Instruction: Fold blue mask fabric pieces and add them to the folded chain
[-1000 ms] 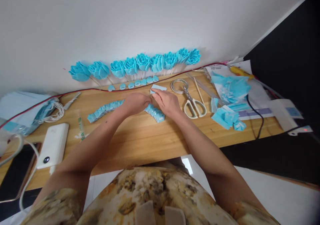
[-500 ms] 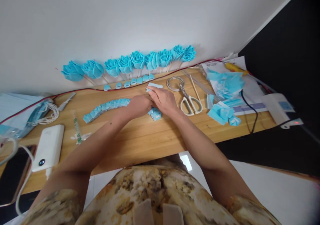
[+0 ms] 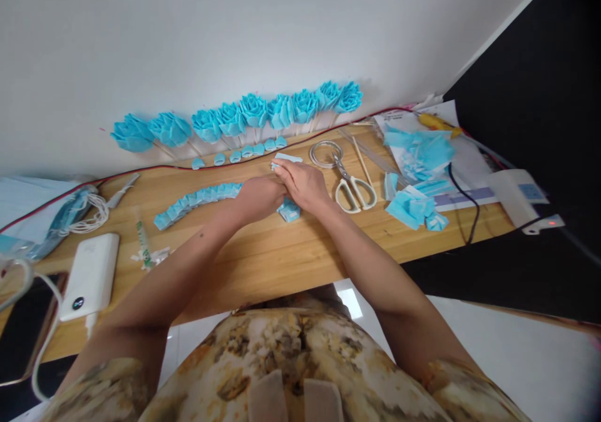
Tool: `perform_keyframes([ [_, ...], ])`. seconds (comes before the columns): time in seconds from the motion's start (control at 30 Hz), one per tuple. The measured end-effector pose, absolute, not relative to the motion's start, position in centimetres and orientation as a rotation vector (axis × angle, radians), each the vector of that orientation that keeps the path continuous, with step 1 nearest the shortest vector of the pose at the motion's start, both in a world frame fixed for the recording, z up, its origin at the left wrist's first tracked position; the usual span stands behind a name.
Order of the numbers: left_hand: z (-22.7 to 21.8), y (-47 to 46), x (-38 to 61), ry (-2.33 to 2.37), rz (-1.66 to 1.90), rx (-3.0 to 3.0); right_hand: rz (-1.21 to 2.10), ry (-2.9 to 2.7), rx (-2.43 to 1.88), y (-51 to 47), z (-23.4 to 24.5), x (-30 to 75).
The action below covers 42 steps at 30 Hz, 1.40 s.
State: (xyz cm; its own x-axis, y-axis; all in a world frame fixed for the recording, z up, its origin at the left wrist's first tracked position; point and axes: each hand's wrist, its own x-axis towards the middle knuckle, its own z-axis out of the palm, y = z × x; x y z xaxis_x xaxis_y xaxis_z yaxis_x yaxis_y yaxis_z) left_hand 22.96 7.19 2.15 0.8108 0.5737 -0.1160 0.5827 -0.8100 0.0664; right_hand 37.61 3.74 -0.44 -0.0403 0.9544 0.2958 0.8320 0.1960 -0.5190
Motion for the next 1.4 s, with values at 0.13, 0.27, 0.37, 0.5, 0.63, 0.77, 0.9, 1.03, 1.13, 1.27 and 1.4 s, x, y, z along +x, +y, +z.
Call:
perform_keyframes([
  [0.13,3.2,6.0,22.2,0.762,-0.1,2.815,0.271,-1.88,-1.638,3.6,-0.3,37.8],
  [0.27,3.7,4.3,19.9,0.909,0.153,2.711,0.231,-1.876,-1.604,3.5,-0.4,38.0],
  [0.37,2.7,2.6,18.2,1.049,0.307,2.572,0.145,-1.886,-1.634,3.7,-0.6,38.3],
  [0.5,-0.2,0.1,17.4,1.021,0.29,2.585,0.141,-1.878,-1.738,3.9,-0.1,38.6],
  [0.63,-2.2,-1.3,17.3,1.01,0.257,2.778,0.19,-2.014,-1.817,2.3,0.9,39.3],
  [0.77,-2.3,-1.3,17.5,1.011,0.196,2.885,0.263,-2.085,-1.763,-0.7,0.5,40.5],
  [0.9,-2.1,-0.9,18.0,0.961,0.109,2.908,0.329,-2.012,-1.783,-3.2,-1.3,41.3],
  [1.03,-2.4,-0.6,18.2,0.979,0.062,2.934,0.378,-1.956,-1.729,-4.0,-2.4,41.1],
  [1.13,-2.6,-0.5,18.2,0.983,0.052,2.952,0.404,-1.943,-1.688,-3.8,-2.6,40.6],
  [1.27,-2.9,-0.5,18.2,0.988,0.071,2.964,0.419,-2.012,-1.67,-3.5,-2.8,40.1],
  [1.4,-2.9,-0.4,18.1,0.963,0.09,2.953,0.373,-2.084,-1.698,-3.4,-3.0,39.8],
])
